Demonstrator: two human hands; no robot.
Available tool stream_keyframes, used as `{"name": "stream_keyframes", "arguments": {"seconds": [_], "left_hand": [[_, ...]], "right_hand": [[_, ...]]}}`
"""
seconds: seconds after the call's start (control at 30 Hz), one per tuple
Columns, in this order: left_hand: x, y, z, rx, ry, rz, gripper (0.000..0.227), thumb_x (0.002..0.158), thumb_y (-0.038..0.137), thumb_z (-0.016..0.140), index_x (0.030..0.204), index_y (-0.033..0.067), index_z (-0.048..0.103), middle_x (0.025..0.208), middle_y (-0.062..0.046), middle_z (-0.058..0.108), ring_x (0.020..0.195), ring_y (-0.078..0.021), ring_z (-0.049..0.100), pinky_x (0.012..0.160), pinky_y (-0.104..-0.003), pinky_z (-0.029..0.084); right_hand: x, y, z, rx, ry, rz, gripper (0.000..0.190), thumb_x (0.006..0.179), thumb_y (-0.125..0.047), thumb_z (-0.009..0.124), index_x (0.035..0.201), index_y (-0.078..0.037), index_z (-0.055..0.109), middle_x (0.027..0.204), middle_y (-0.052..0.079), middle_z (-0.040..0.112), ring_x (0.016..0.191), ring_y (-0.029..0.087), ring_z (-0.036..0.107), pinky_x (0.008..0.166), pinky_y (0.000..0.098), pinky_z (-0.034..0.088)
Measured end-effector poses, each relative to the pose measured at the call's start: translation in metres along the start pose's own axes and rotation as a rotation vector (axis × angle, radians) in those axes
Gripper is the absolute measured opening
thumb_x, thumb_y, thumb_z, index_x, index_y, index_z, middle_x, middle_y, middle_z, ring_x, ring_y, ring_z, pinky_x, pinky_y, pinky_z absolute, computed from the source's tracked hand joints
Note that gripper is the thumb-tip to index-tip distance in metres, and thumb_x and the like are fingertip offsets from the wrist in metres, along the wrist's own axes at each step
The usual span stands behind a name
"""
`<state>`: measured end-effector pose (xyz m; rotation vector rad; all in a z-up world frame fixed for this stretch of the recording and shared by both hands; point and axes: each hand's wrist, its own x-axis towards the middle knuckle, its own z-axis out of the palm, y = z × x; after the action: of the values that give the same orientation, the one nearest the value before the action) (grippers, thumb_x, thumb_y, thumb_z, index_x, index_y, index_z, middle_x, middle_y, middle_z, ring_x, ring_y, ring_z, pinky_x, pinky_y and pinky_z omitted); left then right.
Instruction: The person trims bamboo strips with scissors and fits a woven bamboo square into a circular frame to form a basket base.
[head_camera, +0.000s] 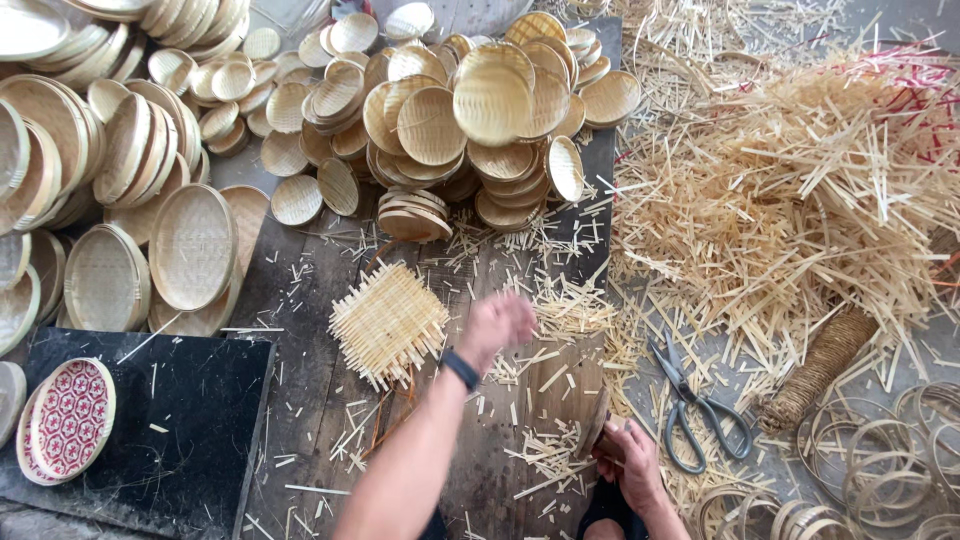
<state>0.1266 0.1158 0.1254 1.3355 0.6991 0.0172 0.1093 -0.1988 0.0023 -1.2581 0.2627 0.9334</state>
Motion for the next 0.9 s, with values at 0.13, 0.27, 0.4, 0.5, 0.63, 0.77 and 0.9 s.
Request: {"name": "stream_keyframes", "arguments": {"seconds": [0.13,0.27,0.4,0.5,0.63,0.77,0.9], "left_hand": [[-0.047,-0.097,0.036,0.234,0.044,-0.424,0.036,0.1,0.037,0.069,0.124,0.0109,0.064,0.103,-0.004,0.07,0.091,-0.0182,0.064,0.079,-0.039,0.057],[-0.076,-0.169,0.051,-0.503,0.09,-0.596,0.044,0.093,0.039,0.067,0.115,0.0014,0.07,0.107,-0.012,0.077,0.094,-0.0235,0.07,0.076,-0.04,0.057],[-0.058,-0.181,0.034,-0.093,0.258,-0.091,0.039,0.087,0.021,0.08,0.12,0.0025,0.07,0.11,-0.011,0.075,0.099,-0.0229,0.069,0.09,-0.036,0.057],[-0.041,-0.152,-0.004,0.315,0.299,0.065,0.046,0.08,0.02,0.082,0.12,0.0031,0.069,0.108,-0.013,0.073,0.101,-0.0267,0.068,0.093,-0.04,0.057],[-0.032,-0.106,-0.099,1.224,0.592,0.414,0.074,0.067,0.018,0.086,0.133,0.0005,0.057,0.133,-0.024,0.059,0.126,-0.0392,0.052,0.107,-0.05,0.042],[-0.026,-0.091,-0.171,1.475,0.606,0.123,0.072,0.062,0.02,0.087,0.128,0.0038,0.063,0.135,-0.023,0.06,0.128,-0.0391,0.055,0.107,-0.048,0.045],[-0.027,-0.101,-0.2,1.168,0.485,0.015,0.027,0.076,0.024,0.081,0.1,0.0108,0.08,0.107,-0.015,0.075,0.1,-0.032,0.071,0.091,-0.038,0.056]], "right_hand": [[-0.013,-0.01,0.011,0.087,-0.127,0.003,0.038,0.093,-0.03,0.059,0.121,-0.005,0.06,0.09,0.01,0.07,0.07,0.019,0.064,0.055,0.0312,0.047],[-0.015,-0.021,0.028,0.034,-0.163,-0.051,0.055,0.098,-0.044,0.04,0.129,-0.004,0.063,0.11,0.006,0.077,0.095,0.012,0.071,0.082,0.0213,0.054],[0.01,-0.012,0.023,-0.444,-0.054,-0.224,0.041,0.102,-0.031,0.055,0.12,0.001,0.073,0.093,0.009,0.073,0.08,0.015,0.062,0.07,0.0275,0.05],[0.026,0.005,0.023,-0.304,-0.014,-0.126,0.031,0.098,-0.024,0.064,0.114,0.002,0.072,0.086,0.011,0.073,0.072,0.018,0.064,0.063,0.0313,0.052],[0.033,0.029,0.02,-0.125,-0.027,0.026,0.032,0.098,-0.026,0.064,0.107,0.005,0.068,0.083,0.013,0.072,0.068,0.018,0.066,0.061,0.0327,0.056],[0.033,0.043,0.007,-0.047,-0.021,0.01,0.038,0.101,-0.032,0.061,0.101,0.006,0.067,0.08,0.014,0.069,0.065,0.02,0.065,0.059,0.0337,0.055],[0.039,0.047,0.001,0.125,-0.003,-0.008,0.032,0.102,-0.03,0.059,0.104,0.001,0.065,0.082,0.01,0.067,0.068,0.019,0.063,0.062,0.0334,0.053]]}}
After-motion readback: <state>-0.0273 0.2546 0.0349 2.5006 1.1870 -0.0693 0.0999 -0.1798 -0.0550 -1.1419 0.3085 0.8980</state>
